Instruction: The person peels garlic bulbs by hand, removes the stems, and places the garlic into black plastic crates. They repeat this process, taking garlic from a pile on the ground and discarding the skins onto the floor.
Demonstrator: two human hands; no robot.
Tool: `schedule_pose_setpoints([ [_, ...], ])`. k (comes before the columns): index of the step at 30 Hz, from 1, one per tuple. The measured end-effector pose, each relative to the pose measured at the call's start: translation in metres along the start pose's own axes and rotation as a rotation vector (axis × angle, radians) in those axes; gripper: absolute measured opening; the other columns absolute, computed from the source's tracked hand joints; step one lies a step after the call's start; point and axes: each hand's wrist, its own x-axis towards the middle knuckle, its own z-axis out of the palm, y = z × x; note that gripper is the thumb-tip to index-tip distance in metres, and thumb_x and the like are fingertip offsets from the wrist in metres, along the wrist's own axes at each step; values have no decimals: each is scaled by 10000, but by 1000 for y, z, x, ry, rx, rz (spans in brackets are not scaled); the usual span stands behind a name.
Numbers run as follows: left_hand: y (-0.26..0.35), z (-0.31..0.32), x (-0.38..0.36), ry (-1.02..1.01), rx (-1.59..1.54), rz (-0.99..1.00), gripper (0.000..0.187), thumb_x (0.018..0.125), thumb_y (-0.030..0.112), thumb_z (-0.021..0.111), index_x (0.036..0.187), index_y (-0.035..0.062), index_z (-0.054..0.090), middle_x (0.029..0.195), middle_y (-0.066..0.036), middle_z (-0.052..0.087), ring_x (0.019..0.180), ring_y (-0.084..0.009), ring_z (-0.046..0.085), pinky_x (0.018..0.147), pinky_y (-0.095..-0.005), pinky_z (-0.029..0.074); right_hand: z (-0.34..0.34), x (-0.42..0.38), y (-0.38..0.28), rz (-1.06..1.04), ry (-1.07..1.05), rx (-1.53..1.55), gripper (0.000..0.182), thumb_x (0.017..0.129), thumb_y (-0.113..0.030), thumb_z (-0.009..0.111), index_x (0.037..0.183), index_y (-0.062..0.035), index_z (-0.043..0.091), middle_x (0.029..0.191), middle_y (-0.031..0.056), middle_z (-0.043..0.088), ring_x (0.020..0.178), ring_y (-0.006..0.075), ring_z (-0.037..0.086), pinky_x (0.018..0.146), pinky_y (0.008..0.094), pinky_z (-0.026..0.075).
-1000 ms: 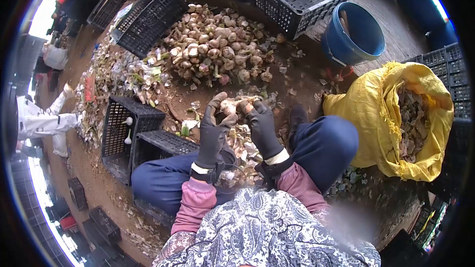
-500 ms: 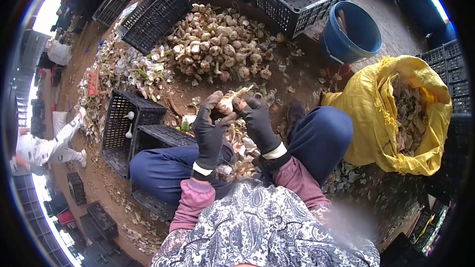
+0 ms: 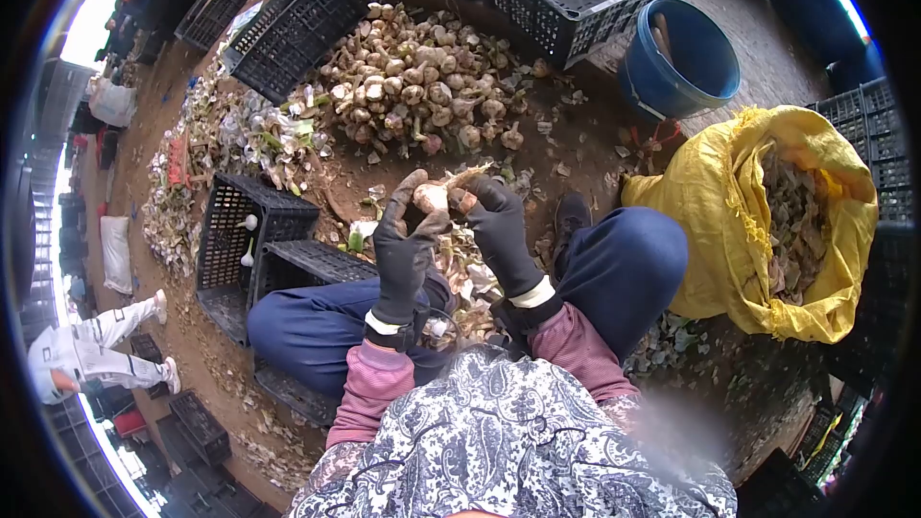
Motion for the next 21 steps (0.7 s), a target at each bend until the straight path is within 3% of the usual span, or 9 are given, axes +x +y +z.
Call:
schedule_pose_setpoints([
  [4, -12, -19, -2, -152, -452, -270, 531, 1028, 411, 530, 1373, 6, 530, 1133, -72, 677, 884, -126, 645, 746, -229, 548, 4, 1, -8, -382, -19, -499, 226, 832, -8, 702, 1058, -13, 709, 971, 97, 692, 879, 205, 671, 758, 318, 530],
  [6, -16, -20, -2, -27, -317, -326, 547, 1045, 450, 475, 1355, 4, 538, 1112, -80, 684, 877, -132, 657, 745, -247, 557, 8, -2, -14, -440, -44, -660, 255, 776, 6, 721, 1029, -22, 714, 954, 135, 674, 888, 275, 673, 763, 340, 535],
  [10, -25, -14, 4, 91, -277, -211, 503, 1057, 411, 470, 1340, 3, 551, 1114, -94, 685, 884, -149, 676, 765, -265, 569, 14, -5, -19, -536, -146, -717, 280, 775, 27, 702, 1050, -28, 710, 959, 116, 687, 913, 256, 673, 772, 352, 534],
  [11, -21, -11, 6, 70, -329, -227, 497, 1057, 406, 471, 1336, 3, 555, 1115, -96, 684, 895, -157, 679, 775, -264, 570, 12, -4, -12, -489, -106, -596, 262, 797, 26, 689, 1053, -30, 709, 957, 101, 692, 902, 233, 671, 767, 343, 534],
  [13, -4, -4, 5, 31, -518, -433, 522, 1049, 382, 494, 1427, 24, 459, 900, -53, 634, 649, -113, 576, 549, -220, 485, 11, -1, -4, -391, -24, -355, 229, 840, 22, 664, 1059, -32, 708, 953, 72, 702, 881, 186, 667, 756, 324, 535],
  [15, -18, -22, -5, -103, -592, -444, 593, 1032, 425, 510, 1481, 58, 390, 793, -28, 569, 542, -84, 456, 445, -213, 380, 2, 6, -12, 68, 196, 94, 149, 963, -69, 598, 1032, -35, 725, 910, 3, 699, 802, 92, 641, 739, 262, 531],
  [17, -13, -22, -9, -109, -538, -467, 699, 1005, 503, 529, 1537, 103, 315, 695, -2, 498, 453, -55, 323, 360, -210, 263, -21, 9, 2, 174, 99, 71, 237, 909, -51, 621, 1130, -40, 707, 1032, 44, 713, 925, 151, 667, 826, 302, 536],
  [20, -10, -32, -8, -39, -295, -370, 698, 1000, 579, 481, 1523, 131, 370, 737, 2, 560, 462, -45, 371, 376, -202, 283, -16, 0, 11, -119, -256, -991, 446, 798, 23, 646, 1235, -62, 666, 1193, 77, 686, 1106, 216, 641, 947, 354, 509],
  [21, -5, -33, -7, -10, -211, -347, 692, 1001, 600, 459, 1515, 140, 397, 756, 3, 586, 466, -41, 388, 383, -199, 288, -16, 0, 9, -124, -269, -874, 509, 760, 45, 647, 1255, -72, 655, 1224, 83, 672, 1147, 231, 622, 978, 365, 491],
])
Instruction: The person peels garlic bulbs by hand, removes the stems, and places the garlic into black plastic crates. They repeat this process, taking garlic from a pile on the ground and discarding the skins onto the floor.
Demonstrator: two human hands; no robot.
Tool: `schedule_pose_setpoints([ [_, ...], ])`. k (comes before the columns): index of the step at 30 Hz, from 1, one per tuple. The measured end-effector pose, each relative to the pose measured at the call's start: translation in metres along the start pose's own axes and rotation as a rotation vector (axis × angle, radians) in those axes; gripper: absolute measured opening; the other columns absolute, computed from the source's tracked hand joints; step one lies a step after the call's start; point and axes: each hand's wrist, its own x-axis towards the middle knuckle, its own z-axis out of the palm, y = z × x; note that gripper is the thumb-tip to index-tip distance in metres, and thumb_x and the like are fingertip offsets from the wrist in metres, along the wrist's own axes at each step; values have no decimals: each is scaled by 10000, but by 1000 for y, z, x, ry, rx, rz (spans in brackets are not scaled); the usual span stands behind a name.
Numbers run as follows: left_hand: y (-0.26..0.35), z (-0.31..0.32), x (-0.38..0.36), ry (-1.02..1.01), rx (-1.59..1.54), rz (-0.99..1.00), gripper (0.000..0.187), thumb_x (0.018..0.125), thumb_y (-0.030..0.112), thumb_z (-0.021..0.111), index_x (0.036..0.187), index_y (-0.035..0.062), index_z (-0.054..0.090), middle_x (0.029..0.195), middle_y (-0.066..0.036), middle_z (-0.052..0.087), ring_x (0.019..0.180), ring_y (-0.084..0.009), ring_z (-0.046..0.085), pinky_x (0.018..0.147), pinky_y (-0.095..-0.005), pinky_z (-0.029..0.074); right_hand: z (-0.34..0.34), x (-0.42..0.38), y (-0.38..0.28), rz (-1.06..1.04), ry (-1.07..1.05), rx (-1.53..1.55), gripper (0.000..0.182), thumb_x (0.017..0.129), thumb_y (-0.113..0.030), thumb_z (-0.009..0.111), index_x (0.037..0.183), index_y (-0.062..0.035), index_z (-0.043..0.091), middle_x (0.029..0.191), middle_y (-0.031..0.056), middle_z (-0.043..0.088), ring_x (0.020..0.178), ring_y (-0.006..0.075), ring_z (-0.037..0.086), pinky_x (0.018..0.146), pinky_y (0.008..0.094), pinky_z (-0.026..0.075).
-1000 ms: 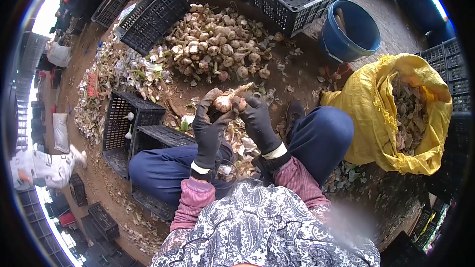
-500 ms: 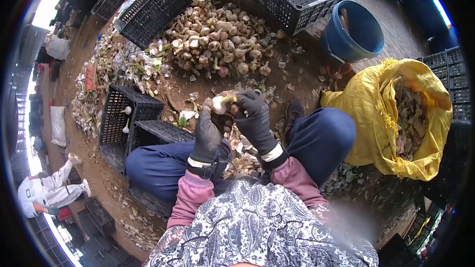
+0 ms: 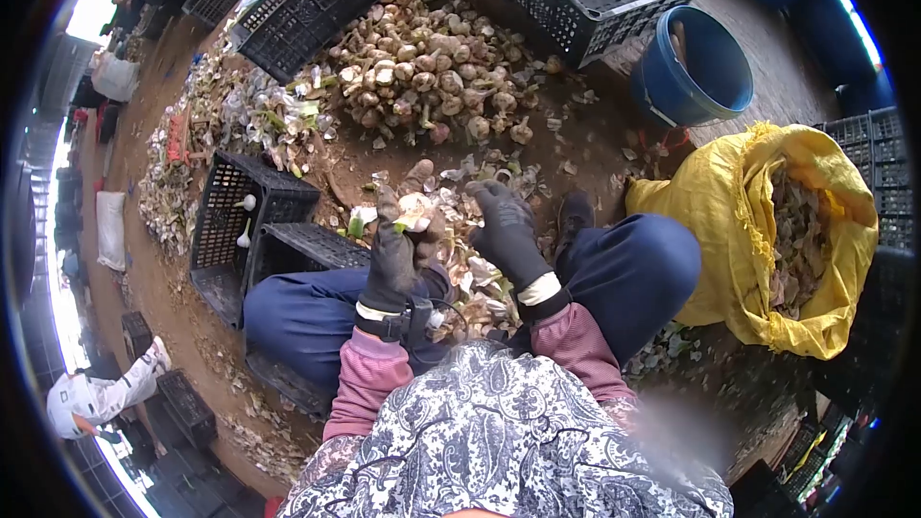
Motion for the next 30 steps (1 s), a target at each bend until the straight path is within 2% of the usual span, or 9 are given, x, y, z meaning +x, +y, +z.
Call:
schedule_pose_setpoints([
  [5, -9, -23, 4, 65, 289, 143, 641, 1018, 585, 423, 1445, 112, 496, 903, 10, 665, 551, -33, 494, 445, -169, 341, -18, 11, -40, -223, -36, 387, 561, 693, 96, 711, 1220, -93, 682, 1256, 80, 664, 1202, 239, 608, 1030, 366, 469],
  [10, -15, 2, 6, 72, -48, 95, 528, 1061, 374, 467, 1377, -46, 521, 1263, -146, 645, 1104, -169, 642, 953, -296, 523, 1, 7, -36, -311, 90, 341, 347, 770, 88, 727, 1082, -63, 739, 1092, 107, 723, 1025, 226, 693, 871, 319, 551],
  [13, 1, 7, 0, -26, -24, -21, 544, 1031, 458, 500, 1357, 23, 521, 915, -64, 591, 705, -112, 530, 579, -235, 414, 5, 5, -22, -101, 121, 601, 197, 886, 32, 657, 1062, -19, 728, 1007, 70, 736, 922, 169, 699, 820, 299, 560],
  [18, -8, 4, 3, -105, -163, -38, 622, 999, 601, 468, 1306, 65, 538, 628, 2, 443, 465, -76, 365, 396, -225, 268, 7, 5, 6, 329, 156, 896, 145, 946, -17, 610, 1056, 14, 700, 907, 29, 724, 760, 107, 666, 709, 261, 546],
  [19, -7, 6, 4, -116, -164, -32, 635, 995, 621, 458, 1299, 70, 542, 628, 2, 449, 469, -75, 371, 400, -223, 269, 9, 5, 13, 422, 117, 826, 228, 899, -27, 657, 1124, -9, 679, 1046, 61, 716, 907, 161, 676, 784, 315, 544],
  [22, -12, -13, 5, -90, 19, 12, 705, 982, 679, 423, 1334, 78, 530, 658, -8, 518, 485, -72, 407, 418, -216, 292, -6, -2, 7, -66, 83, -532, 399, 841, -70, 712, 1231, -29, 638, 1278, 118, 638, 1166, 245, 606, 958, 398, 493],
  [23, -11, -20, 2, -30, 176, 17, 737, 977, 693, 413, 1364, 75, 516, 680, -12, 553, 490, -73, 423, 428, -214, 308, -4, -2, 23, 38, -78, -21, 591, 782, -161, 788, 1328, -45, 593, 1455, 147, 511, 1358, 294, 463, 1109, 431, 378],
  [26, -14, -25, 0, 24, 499, 145, 775, 982, 662, 447, 1445, 41, 479, 1008, -47, 663, 685, -66, 554, 538, -220, 447, -9, 8, -12, -187, -257, 457, 682, 767, -215, 834, 1372, -42, 569, 1438, 158, 534, 1371, 296, 462, 1141, 410, 350],
  [30, -20, -18, 14, -41, 656, 418, 556, 1041, 377, 516, 1454, 7, 473, 1382, -100, 570, 1052, -132, 622, 872, -291, 538, 9, 2, -9, 90, -178, 826, 684, 758, -106, 851, 1374, -27, 563, 1360, 100, 593, 1272, 191, 539, 1086, 347, 411],
])
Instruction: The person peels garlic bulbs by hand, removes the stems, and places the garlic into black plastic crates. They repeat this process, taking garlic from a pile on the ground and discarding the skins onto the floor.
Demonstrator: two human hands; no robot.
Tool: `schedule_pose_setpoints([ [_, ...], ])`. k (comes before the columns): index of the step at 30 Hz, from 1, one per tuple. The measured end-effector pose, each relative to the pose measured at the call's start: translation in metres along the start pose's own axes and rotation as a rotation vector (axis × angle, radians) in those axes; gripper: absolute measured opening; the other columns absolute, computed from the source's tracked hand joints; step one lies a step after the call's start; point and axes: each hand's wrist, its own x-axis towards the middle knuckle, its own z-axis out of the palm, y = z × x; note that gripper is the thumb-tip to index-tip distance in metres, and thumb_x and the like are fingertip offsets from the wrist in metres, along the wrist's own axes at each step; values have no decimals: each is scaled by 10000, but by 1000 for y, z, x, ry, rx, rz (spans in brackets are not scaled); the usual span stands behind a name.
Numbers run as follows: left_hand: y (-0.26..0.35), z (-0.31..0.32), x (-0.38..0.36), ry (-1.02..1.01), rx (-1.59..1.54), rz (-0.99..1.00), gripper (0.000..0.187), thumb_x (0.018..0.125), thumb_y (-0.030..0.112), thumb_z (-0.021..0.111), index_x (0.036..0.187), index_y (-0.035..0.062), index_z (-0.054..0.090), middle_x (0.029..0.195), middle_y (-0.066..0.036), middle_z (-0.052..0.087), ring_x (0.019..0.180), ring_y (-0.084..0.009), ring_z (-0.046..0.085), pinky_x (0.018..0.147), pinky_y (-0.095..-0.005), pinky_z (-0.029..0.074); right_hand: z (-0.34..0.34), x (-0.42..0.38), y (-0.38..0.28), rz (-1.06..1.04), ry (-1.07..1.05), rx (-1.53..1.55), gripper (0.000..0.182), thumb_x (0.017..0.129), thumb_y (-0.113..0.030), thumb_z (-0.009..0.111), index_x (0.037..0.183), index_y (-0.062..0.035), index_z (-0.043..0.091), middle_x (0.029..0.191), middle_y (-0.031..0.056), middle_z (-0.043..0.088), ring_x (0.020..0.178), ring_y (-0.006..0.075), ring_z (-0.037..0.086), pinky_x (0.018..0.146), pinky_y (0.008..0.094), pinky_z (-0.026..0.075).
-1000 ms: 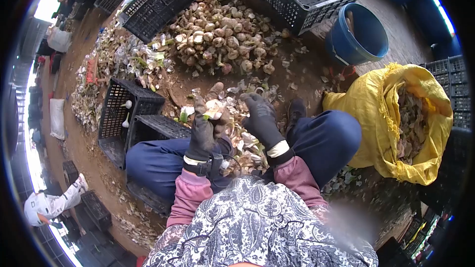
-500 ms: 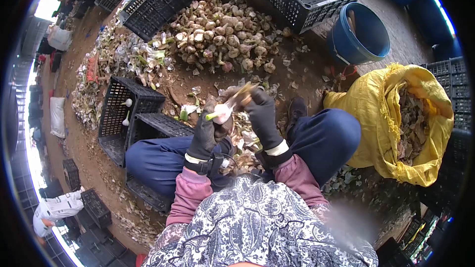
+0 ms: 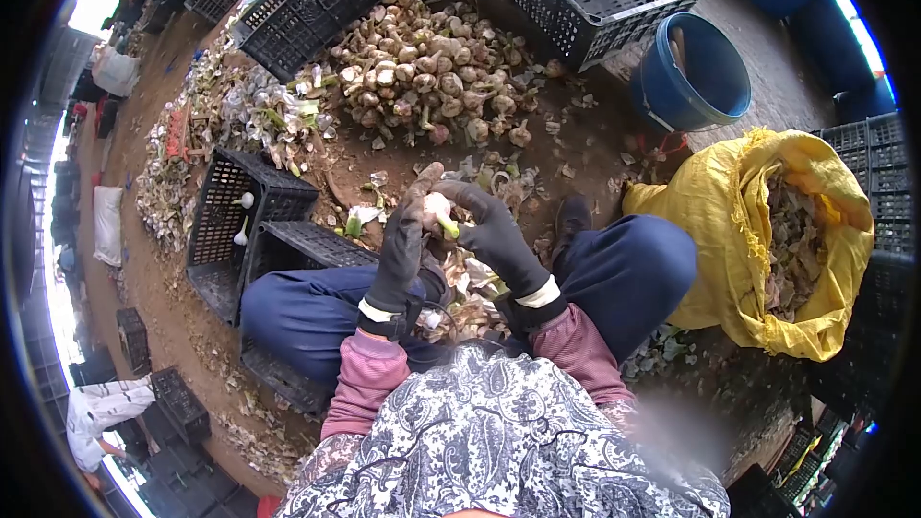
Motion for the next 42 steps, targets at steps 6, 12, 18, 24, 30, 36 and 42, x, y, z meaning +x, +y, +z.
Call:
schedule_pose_setpoints([
  [6, 45, 0, 7, 168, 174, -29, 324, 876, 18, 715, 1196, -20, 684, 1152, -114, 714, 1051, -164, 670, 924, -306, 533, 8, 1, -9, -168, 152, -308, 610, 751, 110, 750, 1322, -21, 580, 1142, 39, 631, 954, 103, 585, 884, 260, 522],
  [12, 38, 4, 7, 177, 683, 206, 274, 799, 23, 779, 1066, -3, 721, 1013, -133, 728, 918, -203, 702, 828, -307, 552, 9, 0, -11, -348, 233, -581, 581, 723, 115, 772, 1258, -22, 593, 1201, 86, 628, 994, 147, 637, 858, 288, 560],
  [18, 29, -4, 12, 196, 56, -204, 248, 796, -4, 768, 1038, -2, 718, 998, -101, 731, 882, -172, 688, 792, -305, 548, 6, -2, -2, -256, 196, -438, 574, 728, 115, 768, 1256, -15, 587, 1213, 95, 625, 984, 162, 650, 847, 285, 567],
  [24, 30, -4, 9, 154, 361, 63, 214, 838, -11, 747, 1047, -23, 700, 947, -37, 718, 835, -106, 659, 752, -261, 541, 8, -1, -9, -275, 187, -539, 554, 768, 109, 736, 1284, -23, 579, 1201, 88, 625, 989, 148, 645, 850, 288, 565],
  [30, 28, 2, 13, 270, -140, -246, 161, 857, -6, 722, 1012, -22, 682, 931, -51, 709, 771, -103, 665, 697, -240, 548, 8, -1, -8, -121, 176, 2, 507, 848, 57, 716, 1323, -37, 565, 1248, 69, 633, 1102, 157, 637, 932, 302, 540],
  [36, 12, 13, 2, 87, -422, -419, 241, 892, -31, 654, 1133, -45, 651, 957, -58, 712, 781, -99, 675, 696, -237, 557, 11, 0, -39, -103, 214, 642, 489, 949, -155, 710, 1382, -30, 521, 1265, 79, 638, 1114, 158, 628, 936, 294, 531],
  [42, 44, 5, 10, 58, 128, 16, 528, 892, -5, 661, 1402, -1, 525, 1351, -121, 596, 1242, -188, 561, 1056, -315, 447, 8, 3, -8, -50, 265, 238, 533, 949, -30, 666, 1447, -44, 477, 1301, 72, 619, 1138, 155, 614, 990, 291, 501],
])
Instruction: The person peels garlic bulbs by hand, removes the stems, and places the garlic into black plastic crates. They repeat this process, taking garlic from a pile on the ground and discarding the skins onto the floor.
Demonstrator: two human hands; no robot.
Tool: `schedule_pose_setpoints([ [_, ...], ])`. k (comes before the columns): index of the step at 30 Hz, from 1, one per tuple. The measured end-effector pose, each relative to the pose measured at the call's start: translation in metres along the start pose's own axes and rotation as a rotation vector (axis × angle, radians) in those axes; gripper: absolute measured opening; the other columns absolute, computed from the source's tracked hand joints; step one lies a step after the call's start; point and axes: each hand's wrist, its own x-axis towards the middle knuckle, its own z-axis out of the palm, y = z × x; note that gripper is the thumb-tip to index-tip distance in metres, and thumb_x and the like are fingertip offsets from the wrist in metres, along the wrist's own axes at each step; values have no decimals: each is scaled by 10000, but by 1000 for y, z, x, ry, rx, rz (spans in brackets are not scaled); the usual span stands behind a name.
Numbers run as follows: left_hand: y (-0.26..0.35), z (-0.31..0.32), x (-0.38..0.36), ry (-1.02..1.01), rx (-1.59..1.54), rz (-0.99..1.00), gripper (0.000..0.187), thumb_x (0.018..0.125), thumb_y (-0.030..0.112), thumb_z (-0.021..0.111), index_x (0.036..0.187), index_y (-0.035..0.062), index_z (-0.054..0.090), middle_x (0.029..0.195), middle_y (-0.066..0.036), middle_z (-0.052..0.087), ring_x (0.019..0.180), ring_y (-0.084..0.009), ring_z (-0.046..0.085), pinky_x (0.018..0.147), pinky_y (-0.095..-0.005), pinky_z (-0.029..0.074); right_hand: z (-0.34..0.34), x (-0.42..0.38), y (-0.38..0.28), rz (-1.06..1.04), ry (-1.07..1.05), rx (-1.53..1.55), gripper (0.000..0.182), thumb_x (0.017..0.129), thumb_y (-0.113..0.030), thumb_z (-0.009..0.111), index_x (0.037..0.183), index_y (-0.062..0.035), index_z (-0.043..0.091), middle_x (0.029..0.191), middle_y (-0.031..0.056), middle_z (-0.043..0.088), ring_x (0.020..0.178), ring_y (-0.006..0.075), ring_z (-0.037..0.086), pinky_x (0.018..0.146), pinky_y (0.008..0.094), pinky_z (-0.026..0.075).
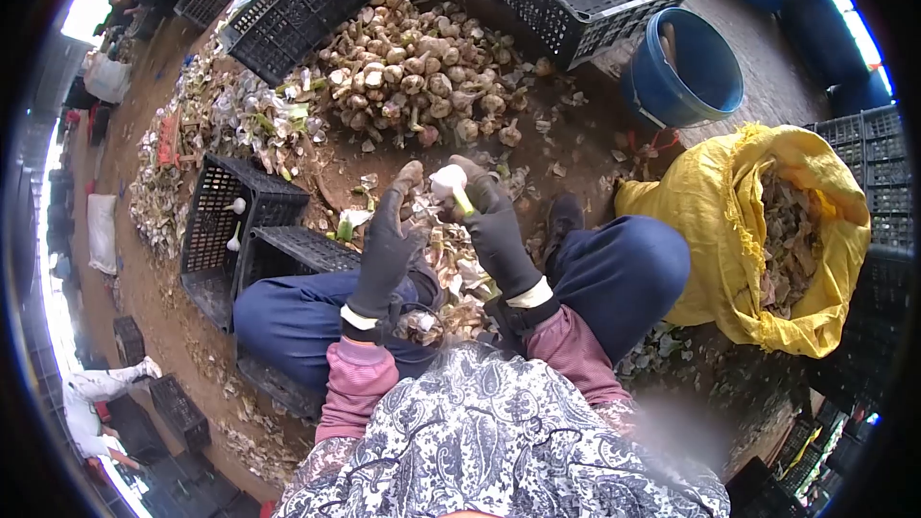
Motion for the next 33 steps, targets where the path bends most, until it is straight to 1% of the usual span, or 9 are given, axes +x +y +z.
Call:
schedule_pose_setpoints([
  [1, -3, -7, 3, -122, -138, -49, 580, 888, 5, 679, 1438, 3, 493, 1449, -132, 518, 1341, -206, 477, 1132, -345, 371, -1, 1, 4, -8, -27, -43, 547, 936, 0, 664, 1448, -42, 476, 1309, 72, 615, 1143, 156, 614, 999, 291, 497],
  [5, 9, -2, 10, -157, 20, -72, 478, 927, 78, 662, 1383, 4, 540, 1327, -125, 612, 1220, -218, 587, 1095, -369, 433, 5, -2, 5, -78, -91, -259, 572, 902, 106, 612, 1443, -15, 474, 1313, 73, 622, 1146, 148, 618, 1001, 283, 490],
  [10, -43, -13, 6, 56, -991, -372, 348, 1022, 141, 534, 1338, -4, 530, 1220, -164, 646, 1069, -239, 662, 867, -355, 593, -16, 1, 8, -7, 47, -606, 506, 859, 104, 603, 1325, -92, 605, 1113, 70, 702, 1014, 167, 662, 871, 309, 526],
  [11, -35, -16, 6, 76, -1062, -436, 346, 1021, 134, 534, 1337, -7, 525, 1219, -169, 646, 1073, -244, 663, 858, -355, 600, -21, 0, 7, -161, 93, -1141, 429, 816, 78, 658, 1207, -100, 666, 1043, 90, 709, 974, 215, 677, 848, 339, 531],
  [14, -25, -15, 5, 114, -1113, -457, 334, 1011, 112, 542, 1325, -1, 519, 1245, -189, 630, 1080, -254, 668, 884, -363, 599, -3, 0, -11, -524, 123, -1220, 350, 789, 41, 714, 1120, -70, 689, 1010, 117, 711, 974, 259, 685, 862, 367, 534],
  [17, -16, 3, 1, 207, -974, -424, 327, 987, 82, 565, 1304, 17, 519, 1195, -153, 634, 1035, -222, 672, 871, -330, 584, 3, 4, -6, -354, 34, -724, 325, 772, 3, 756, 1087, -54, 701, 1028, 120, 710, 962, 257, 694, 854, 367, 546],
  [27, -41, 25, -9, 216, -540, -243, 387, 913, -65, 628, 1262, 63, 520, 1199, -55, 600, 1061, -127, 618, 881, -257, 532, 4, -3, -3, -423, 91, -1010, 246, 759, -60, 778, 994, -47, 706, 909, 108, 720, 836, 249, 715, 725, 347, 558],
  [29, -54, 25, -13, 173, -508, -233, 388, 918, -57, 631, 1270, 61, 520, 1218, -63, 602, 1073, -137, 621, 893, -261, 530, 2, -1, -2, -267, 124, -904, 232, 763, -3, 728, 992, -32, 703, 886, 107, 716, 794, 221, 703, 724, 312, 549],
  [33, -32, 22, -10, 115, -901, -241, 388, 916, -64, 522, 1292, 30, 502, 1264, -123, 612, 1139, -195, 626, 982, -312, 530, -17, 9, 9, 19, 188, -641, 242, 755, 28, 699, 990, -26, 683, 880, 116, 702, 796, 218, 693, 735, 297, 541],
])
